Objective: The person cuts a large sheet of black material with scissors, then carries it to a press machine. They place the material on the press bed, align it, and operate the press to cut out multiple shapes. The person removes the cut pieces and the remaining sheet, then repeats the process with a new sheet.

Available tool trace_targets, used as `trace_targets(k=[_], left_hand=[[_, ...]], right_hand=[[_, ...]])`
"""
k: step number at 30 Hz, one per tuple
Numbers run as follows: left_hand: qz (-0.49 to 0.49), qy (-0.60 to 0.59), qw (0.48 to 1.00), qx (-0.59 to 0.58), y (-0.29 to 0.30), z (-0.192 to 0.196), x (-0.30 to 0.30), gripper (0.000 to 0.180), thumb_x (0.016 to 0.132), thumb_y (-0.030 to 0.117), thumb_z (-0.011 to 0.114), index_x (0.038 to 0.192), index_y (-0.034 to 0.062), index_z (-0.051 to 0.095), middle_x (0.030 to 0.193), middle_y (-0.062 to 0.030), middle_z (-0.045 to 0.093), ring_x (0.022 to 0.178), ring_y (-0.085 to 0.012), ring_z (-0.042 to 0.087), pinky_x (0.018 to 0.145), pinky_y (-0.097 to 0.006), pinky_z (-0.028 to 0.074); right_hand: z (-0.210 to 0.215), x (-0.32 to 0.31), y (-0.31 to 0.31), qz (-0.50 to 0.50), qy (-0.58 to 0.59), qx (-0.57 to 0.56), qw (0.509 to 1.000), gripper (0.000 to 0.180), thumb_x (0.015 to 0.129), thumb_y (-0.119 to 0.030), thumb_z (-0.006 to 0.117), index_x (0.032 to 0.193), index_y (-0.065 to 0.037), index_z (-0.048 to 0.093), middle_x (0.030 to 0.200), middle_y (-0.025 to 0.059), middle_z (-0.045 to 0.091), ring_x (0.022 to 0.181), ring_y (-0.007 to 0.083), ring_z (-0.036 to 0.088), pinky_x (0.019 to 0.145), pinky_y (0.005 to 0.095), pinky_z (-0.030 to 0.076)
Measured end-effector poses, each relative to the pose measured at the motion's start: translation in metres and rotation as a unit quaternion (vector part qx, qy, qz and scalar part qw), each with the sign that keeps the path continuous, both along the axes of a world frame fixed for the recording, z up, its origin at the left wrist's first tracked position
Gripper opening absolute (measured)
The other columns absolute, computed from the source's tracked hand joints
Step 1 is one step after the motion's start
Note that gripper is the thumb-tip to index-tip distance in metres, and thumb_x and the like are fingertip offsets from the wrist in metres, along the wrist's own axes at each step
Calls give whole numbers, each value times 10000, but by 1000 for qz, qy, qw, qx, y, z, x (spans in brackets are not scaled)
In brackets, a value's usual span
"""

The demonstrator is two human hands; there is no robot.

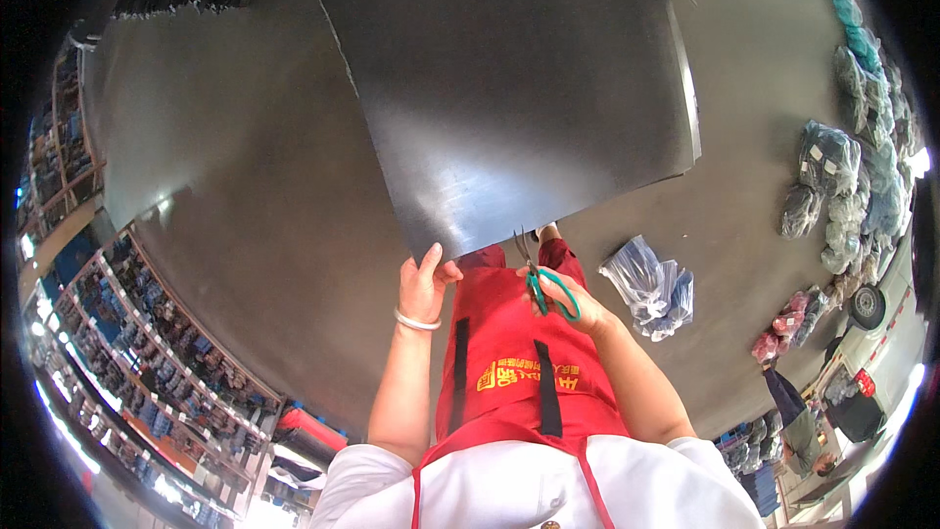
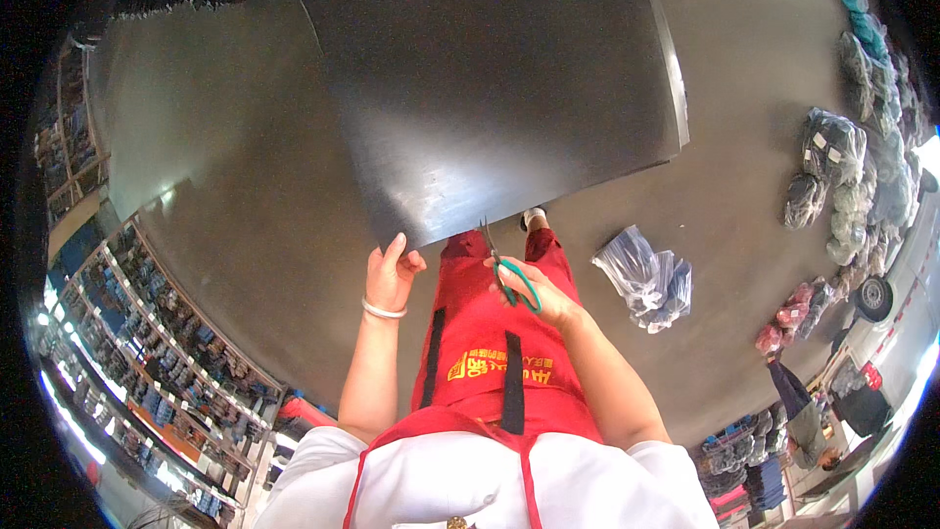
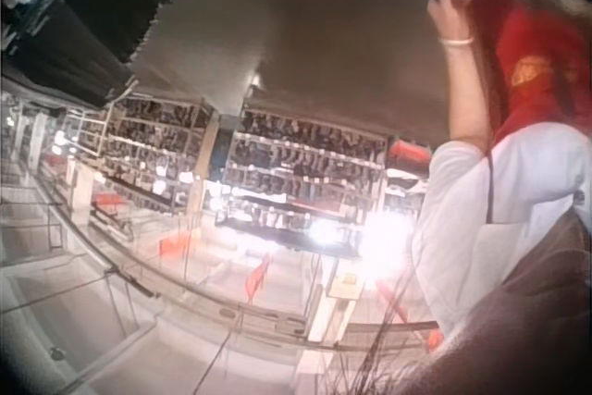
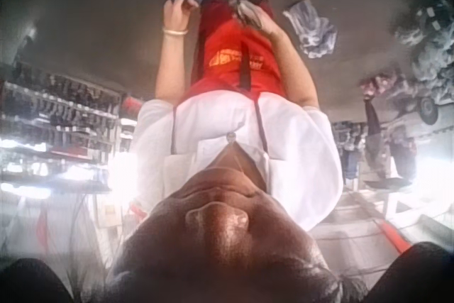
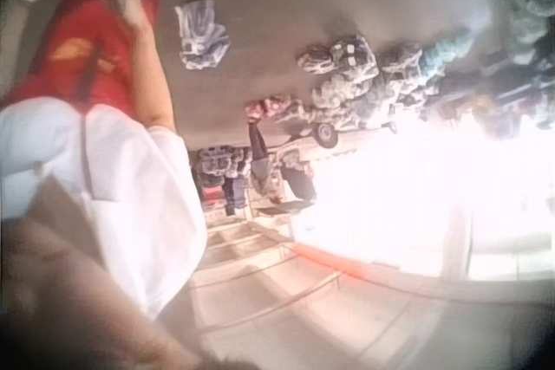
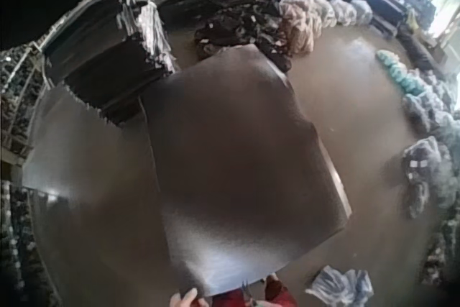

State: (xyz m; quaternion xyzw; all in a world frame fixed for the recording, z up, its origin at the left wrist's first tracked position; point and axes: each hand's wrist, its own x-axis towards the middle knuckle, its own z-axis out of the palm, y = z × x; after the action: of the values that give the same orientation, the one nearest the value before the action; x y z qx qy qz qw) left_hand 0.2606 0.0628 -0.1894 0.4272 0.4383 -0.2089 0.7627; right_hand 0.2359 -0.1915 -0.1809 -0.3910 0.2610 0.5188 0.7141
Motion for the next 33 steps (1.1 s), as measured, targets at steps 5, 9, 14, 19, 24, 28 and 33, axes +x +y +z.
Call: trace_targets(k=[5, 9, 14, 19, 24, 28, 33], left_hand=[[45, 16, 999, -15, -7, -4, -3, 129, 917, 194, 636, 885, 73, 602, 679, -23, 598, 611, -151, 589, 600, -320, 504], [51, 20, 998, -21, -5, -8, -10, 116, 913, 185, 638, 878, 78, 610, 668, -16, 591, 602, -139, 571, 591, -321, 482], [107, 45, 992, -49, -2, -21, -17, 144, 918, 227, 634, 858, 99, 609, 658, -9, 581, 580, -127, 533, 575, -308, 453], [215, 99, 969, -75, -40, -30, -24, 228, 930, 315, 628, 831, 112, 601, 733, -8, 602, 624, -117, 552, 561, -270, 447], [104, 99, 987, 66, -81, -48, -15, 221, 907, 250, 673, 871, 41, 608, 708, -23, 590, 570, -99, 524, 507, -251, 441], [79, 74, 984, 139, -82, -56, -12, 116, 881, 136, 697, 914, 76, 604, 760, -8, 593, 579, -86, 516, 502, -223, 433], [108, 52, 990, 73, -76, -53, -17, 124, 908, 77, 644, 1009, 121, 586, 842, 17, 562, 598, -72, 498, 506, -209, 431]], right_hand=[[8, -5, 1, 55, 55, 25, 997, 607, 953, -519, 488, 1346, -57, 461, 992, 47, 602, 833, 117, 552, 768, 281, 455], [-1, 8, 15, -49, 40, 28, 998, 520, 972, -452, 500, 1310, -56, 486, 895, 22, 591, 752, 111, 548, 697, 255, 422], [-6, 17, 41, -27, 27, -42, 998, 477, 964, -478, 509, 1121, -27, 536, 691, 23, 523, 541, 119, 506, 501, 256, 407], [-6, 15, 48, -19, -6, -75, 997, 409, 963, -448, 529, 981, -39, 532, 670, 9, 506, 535, 107, 499, 479, 247, 398], [-15, 16, 44, 5, -4, -82, 997, 381, 966, -444, 525, 922, -67, 498, 684, -1, 506, 557, 98, 495, 494, 239, 398], [-19, 10, 37, 15, 28, -67, 997, 368, 967, -430, 530, 1021, -66, 514, 721, -11, 513, 623, 92, 505, 561, 237, 410], [-15, -2, 20, 56, 49, -41, 996, 464, 976, -410, 510, 1248, -34, 501, 820, 9, 528, 712, 110, 513, 642, 259, 437]])
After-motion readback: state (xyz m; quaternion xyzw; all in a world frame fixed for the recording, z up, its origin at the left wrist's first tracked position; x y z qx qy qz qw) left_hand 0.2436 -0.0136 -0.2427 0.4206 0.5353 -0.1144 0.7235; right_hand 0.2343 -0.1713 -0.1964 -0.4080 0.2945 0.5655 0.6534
